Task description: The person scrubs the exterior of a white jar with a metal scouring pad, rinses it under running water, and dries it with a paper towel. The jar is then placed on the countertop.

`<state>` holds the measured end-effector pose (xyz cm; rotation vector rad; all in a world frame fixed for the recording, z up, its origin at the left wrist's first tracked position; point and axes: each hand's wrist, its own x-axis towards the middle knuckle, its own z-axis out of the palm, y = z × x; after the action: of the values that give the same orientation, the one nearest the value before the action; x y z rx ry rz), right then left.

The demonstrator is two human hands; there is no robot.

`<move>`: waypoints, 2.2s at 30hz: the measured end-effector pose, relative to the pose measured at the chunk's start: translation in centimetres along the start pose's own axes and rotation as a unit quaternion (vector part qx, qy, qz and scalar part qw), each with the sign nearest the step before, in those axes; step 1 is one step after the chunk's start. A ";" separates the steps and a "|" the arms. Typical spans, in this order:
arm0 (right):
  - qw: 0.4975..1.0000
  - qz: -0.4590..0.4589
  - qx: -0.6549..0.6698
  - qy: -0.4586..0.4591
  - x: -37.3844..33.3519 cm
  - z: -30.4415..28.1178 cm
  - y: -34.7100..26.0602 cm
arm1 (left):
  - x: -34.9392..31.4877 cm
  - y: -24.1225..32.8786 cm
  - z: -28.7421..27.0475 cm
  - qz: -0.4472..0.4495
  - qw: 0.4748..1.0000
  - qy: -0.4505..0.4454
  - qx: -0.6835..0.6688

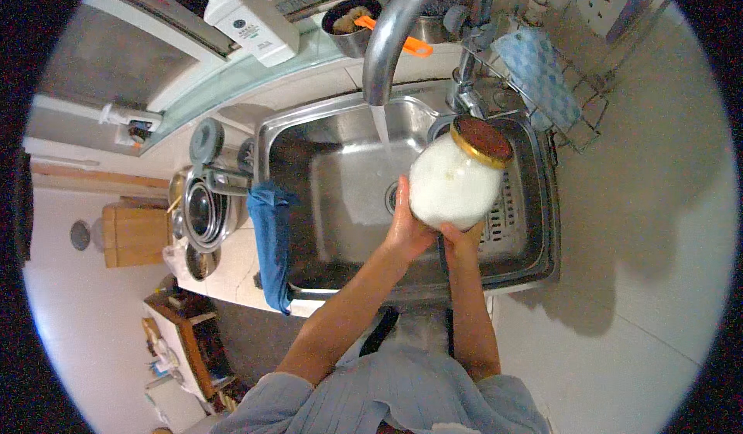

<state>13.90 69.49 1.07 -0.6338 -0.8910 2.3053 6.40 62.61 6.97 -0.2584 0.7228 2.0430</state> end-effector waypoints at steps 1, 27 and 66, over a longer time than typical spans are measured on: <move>1.000 0.006 0.008 -0.002 -0.3 -0.3 0.0 | -0.4 0.2 0.0 -0.006 1.000 -0.010 0.004; 0.903 -0.060 -0.265 -0.332 4.1 7.3 -1.9 | -3.8 3.9 -5.0 0.041 0.967 0.067 -0.241; 0.839 -0.326 -0.429 0.078 11.6 5.4 -4.8 | 0.7 4.8 -3.3 0.021 0.954 0.119 -0.276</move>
<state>4.02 77.71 5.58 -0.6989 -1.7455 1.1581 1.74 59.18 5.86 -0.8267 0.2796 2.2452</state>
